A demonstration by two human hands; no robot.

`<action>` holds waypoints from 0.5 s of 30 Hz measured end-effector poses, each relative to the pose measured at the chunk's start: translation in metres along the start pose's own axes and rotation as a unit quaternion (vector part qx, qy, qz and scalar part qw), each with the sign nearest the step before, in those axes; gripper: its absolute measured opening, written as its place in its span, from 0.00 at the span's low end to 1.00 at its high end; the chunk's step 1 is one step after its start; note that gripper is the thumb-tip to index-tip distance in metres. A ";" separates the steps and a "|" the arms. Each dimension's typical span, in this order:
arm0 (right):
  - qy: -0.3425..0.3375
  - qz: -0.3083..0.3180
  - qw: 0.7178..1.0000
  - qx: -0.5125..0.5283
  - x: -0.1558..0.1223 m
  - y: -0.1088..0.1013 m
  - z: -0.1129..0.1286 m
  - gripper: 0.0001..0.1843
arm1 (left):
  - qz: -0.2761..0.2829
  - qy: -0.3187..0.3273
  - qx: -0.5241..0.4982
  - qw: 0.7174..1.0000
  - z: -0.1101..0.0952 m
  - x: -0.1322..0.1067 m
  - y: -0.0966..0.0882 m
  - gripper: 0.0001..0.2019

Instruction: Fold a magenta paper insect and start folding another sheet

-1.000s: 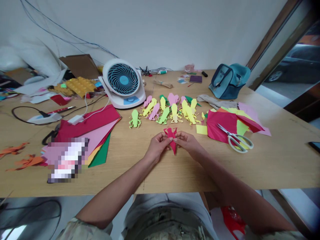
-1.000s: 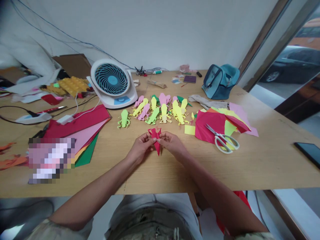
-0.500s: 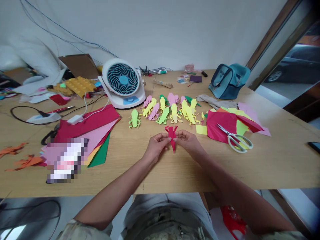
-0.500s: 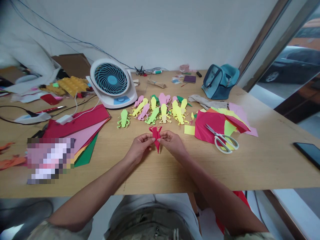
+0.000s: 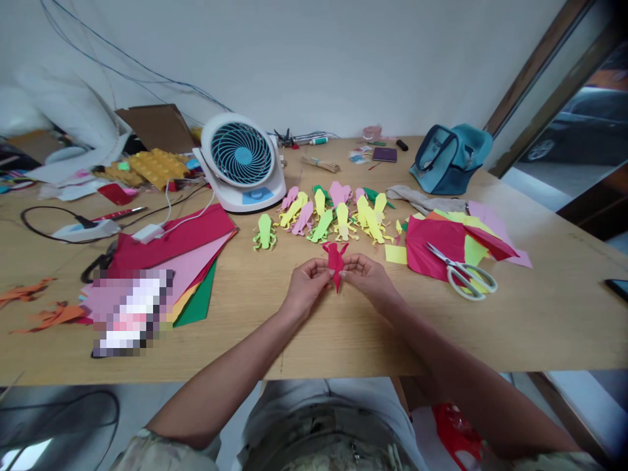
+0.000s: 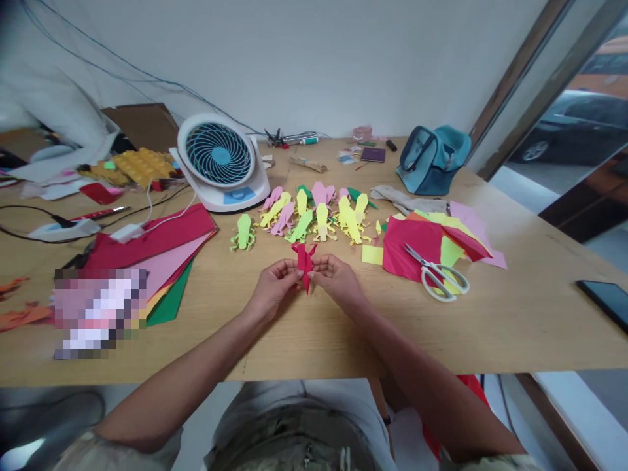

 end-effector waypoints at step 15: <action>-0.083 0.027 0.995 -0.050 -0.003 0.007 0.000 0.16 | 0.027 -0.026 0.037 0.999 0.006 -0.004 0.004 0.16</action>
Point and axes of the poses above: each hand's wrist, its own x-axis towards the middle knuckle, its own y-axis out of the palm, z = x × y, the point moved 7 cm from there along x, towards the middle knuckle, and after that the axes turned 11 degrees about -z, right-handed, at the moved point
